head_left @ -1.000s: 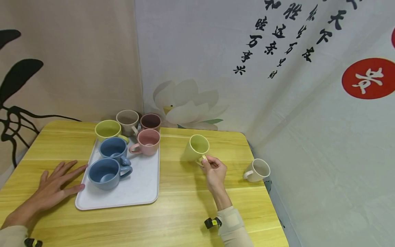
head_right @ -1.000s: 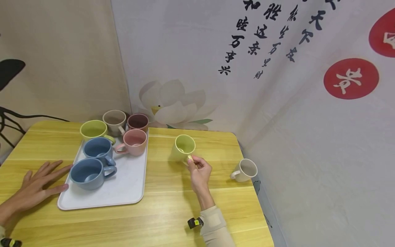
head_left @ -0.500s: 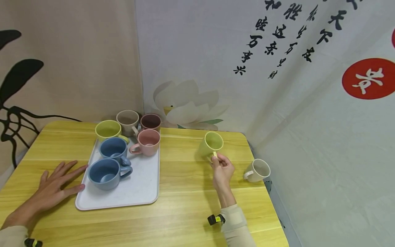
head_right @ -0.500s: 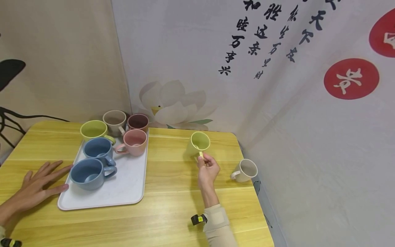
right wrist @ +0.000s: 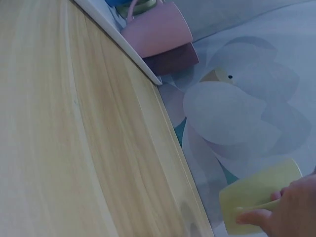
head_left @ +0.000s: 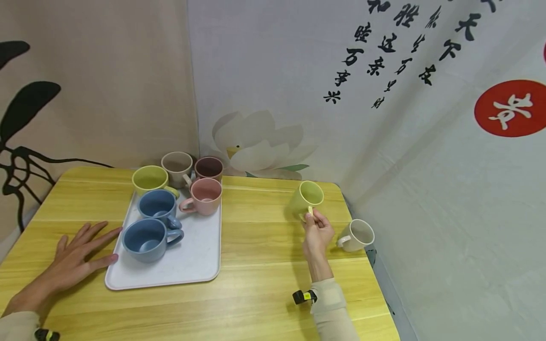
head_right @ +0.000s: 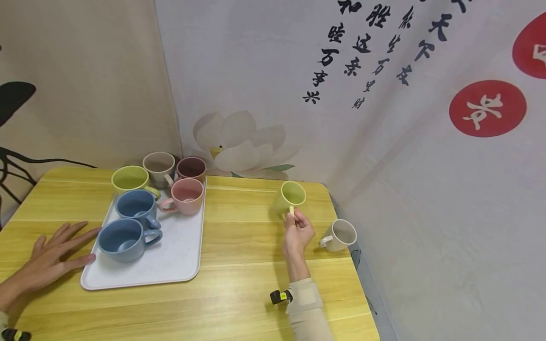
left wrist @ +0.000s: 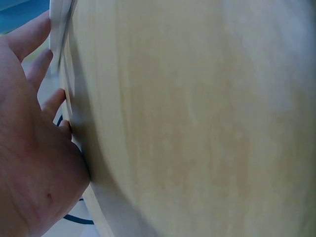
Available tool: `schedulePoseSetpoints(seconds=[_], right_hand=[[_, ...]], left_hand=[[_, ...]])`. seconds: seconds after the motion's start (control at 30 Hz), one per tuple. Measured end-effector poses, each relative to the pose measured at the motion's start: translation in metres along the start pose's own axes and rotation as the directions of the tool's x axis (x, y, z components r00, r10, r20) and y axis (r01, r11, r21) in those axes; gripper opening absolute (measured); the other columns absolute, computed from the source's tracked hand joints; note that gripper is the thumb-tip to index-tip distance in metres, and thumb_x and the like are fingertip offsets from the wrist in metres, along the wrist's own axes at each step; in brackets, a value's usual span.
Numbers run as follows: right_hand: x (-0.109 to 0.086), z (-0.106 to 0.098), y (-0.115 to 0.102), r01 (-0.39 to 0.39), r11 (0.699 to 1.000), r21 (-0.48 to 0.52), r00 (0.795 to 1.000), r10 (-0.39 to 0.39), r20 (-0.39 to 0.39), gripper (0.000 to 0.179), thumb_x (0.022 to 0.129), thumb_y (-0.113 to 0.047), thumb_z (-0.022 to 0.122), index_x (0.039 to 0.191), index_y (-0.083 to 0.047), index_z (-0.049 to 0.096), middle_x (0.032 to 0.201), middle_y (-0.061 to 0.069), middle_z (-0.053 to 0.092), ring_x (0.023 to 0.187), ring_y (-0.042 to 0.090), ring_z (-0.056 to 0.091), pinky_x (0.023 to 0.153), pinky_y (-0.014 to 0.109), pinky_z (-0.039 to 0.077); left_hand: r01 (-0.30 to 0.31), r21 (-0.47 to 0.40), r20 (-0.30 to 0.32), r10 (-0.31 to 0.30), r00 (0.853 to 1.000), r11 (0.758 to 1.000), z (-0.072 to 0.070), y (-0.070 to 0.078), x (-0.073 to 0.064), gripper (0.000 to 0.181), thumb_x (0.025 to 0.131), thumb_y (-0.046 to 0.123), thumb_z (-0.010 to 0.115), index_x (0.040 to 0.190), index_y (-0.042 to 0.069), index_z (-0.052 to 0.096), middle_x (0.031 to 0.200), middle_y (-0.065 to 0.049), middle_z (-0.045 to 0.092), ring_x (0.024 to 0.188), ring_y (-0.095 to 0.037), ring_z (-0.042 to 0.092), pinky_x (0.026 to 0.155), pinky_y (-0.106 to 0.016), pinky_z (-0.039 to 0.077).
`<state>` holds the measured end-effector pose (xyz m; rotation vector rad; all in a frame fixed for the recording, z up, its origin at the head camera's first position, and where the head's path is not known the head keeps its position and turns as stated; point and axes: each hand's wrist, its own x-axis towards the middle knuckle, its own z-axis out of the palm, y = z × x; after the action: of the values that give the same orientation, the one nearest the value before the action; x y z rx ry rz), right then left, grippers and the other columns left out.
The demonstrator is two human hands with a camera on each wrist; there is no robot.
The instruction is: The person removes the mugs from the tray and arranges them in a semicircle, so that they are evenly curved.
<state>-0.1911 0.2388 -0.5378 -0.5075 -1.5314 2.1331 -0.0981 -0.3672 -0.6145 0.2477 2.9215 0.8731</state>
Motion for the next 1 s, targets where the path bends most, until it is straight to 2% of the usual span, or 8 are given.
schedulePoseSetpoints(seconds=[0.23,0.47,0.7,1.0], right_hand=[[0.010,-0.006,-0.002,0.020,1.000,-0.012,0.997,-0.021,-0.079,0.030,0.101,0.016,0.070,0.130,0.018,0.069,0.093,0.003,0.068,0.090,0.014,0.074,0.095,0.036,0.071],[0.019,-0.008,-0.002,0.026,1.000,-0.017,0.989,-0.028,-0.147,0.031,0.101,0.014,0.071,0.132,0.014,0.070,0.097,0.003,0.073,0.095,0.016,0.075,0.090,0.031,0.070],[0.027,-0.007,0.002,0.063,0.998,0.021,0.969,-0.056,-0.242,0.029,0.097,0.017,0.072,0.125,0.011,0.071,0.086,-0.004,0.068,0.085,0.007,0.067,0.081,0.019,0.065],[0.034,-0.006,0.008,0.094,0.995,0.038,0.940,-0.077,-0.332,0.034,0.096,0.019,0.072,0.129,0.012,0.068,0.086,-0.006,0.063,0.085,0.005,0.063,0.086,0.014,0.062]], left_hand=[[0.013,-0.001,0.011,-0.013,1.000,1.000,0.001,0.000,0.000,0.079,0.113,0.050,0.062,0.178,0.015,0.034,0.183,-0.040,0.013,0.168,-0.070,-0.013,0.123,-0.085,-0.033],[0.001,-0.002,-0.002,-0.001,1.000,1.000,0.000,-0.001,-0.001,0.079,0.112,0.049,0.063,0.178,0.016,0.035,0.183,-0.039,0.014,0.169,-0.069,-0.013,0.123,-0.085,-0.033],[-0.008,-0.001,-0.005,0.008,1.000,1.000,0.000,-0.002,0.000,0.078,0.112,0.048,0.064,0.178,0.016,0.035,0.183,-0.039,0.015,0.169,-0.069,-0.012,0.123,-0.085,-0.032],[-0.009,-0.007,-0.003,0.009,1.000,1.000,0.001,-0.003,0.000,0.078,0.112,0.048,0.063,0.178,0.016,0.035,0.183,-0.039,0.014,0.169,-0.068,-0.014,0.123,-0.084,-0.033]])
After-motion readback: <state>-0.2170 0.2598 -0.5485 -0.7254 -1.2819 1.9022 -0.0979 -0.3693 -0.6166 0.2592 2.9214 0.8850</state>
